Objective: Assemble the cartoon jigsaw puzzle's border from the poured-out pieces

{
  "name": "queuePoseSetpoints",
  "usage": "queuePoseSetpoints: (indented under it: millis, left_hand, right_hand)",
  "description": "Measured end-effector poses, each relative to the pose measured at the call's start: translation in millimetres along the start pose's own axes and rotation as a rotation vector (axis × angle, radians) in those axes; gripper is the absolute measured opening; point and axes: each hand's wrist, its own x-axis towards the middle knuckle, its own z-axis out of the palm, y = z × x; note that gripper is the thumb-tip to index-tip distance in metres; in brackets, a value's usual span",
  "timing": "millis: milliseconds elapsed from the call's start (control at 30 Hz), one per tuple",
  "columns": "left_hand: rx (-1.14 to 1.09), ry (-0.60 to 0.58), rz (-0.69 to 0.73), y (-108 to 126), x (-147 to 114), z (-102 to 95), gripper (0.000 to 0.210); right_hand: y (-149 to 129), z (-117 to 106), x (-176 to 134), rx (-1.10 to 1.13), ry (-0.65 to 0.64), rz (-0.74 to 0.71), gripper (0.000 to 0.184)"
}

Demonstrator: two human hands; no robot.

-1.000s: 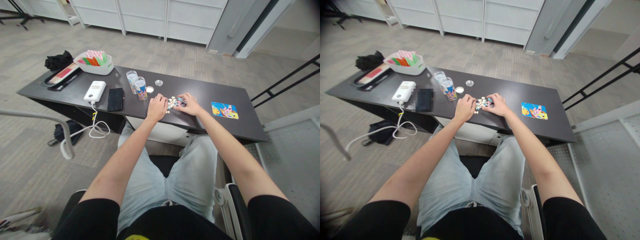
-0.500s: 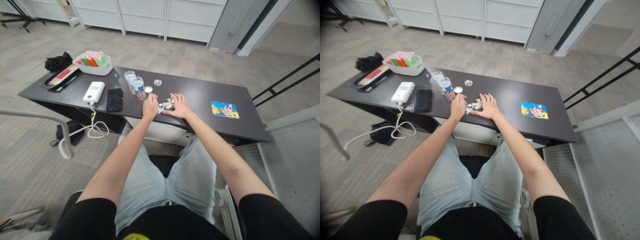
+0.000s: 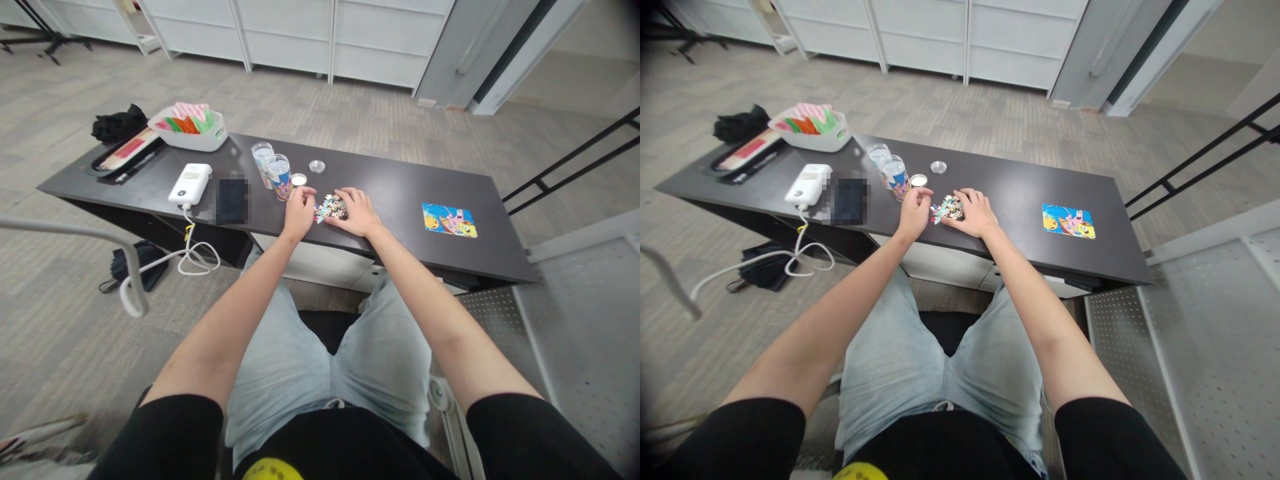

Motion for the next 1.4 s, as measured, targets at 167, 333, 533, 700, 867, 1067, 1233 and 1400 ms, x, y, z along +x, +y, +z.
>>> queuePoseSetpoints:
  millis: [167,333,533,700,867,1067,1233,1400]
  left_hand:
    - [0.180,-0.087,0.086,-13.8,-25.2,-21.2,0.030]
    - [0.302,-0.166,0.104,-14.0,-40.1,-33.8,0.020]
    - [0.319,-0.239,0.037,0.8,-31.0,-36.4,0.020]
    - [0.265,-0.283,0.027,8.3,-31.1,-38.0,0.022]
    - [0.316,-0.262,0.009,14.5,-27.4,-34.8,0.018]
    - [0.451,-0.251,-0.005,29.0,-37.2,-34.1,0.026]
    - [0.531,-0.305,-0.075,49.6,-41.7,-26.0,0.020]
    - [0.558,-0.340,-0.143,63.5,-37.0,-22.3,0.015]
  right_hand:
    - [0.8,0.5,1.0,0.018,-0.010,-0.002,0.085]
    - [0.2,-1.9,-1.0,0.024,-0.001,-0.012,0.070]
    - [-0.5,-1.1,-1.6,0.039,0.025,0.021,0.069]
    - [0.2,-2.6,-5.6,0.068,0.062,-0.070,0.069]
    - [0.1,-7.8,-8.3,0.034,0.007,-0.150,0.059]
    - [0.9,-2.4,-4.6,0.019,0.029,-0.151,0.040]
    - [3.6,5.8,-2.5,0.050,0.134,-0.078,0.031]
    - [5.7,6.6,-2.3,0.059,0.148,-0.071,0.022]
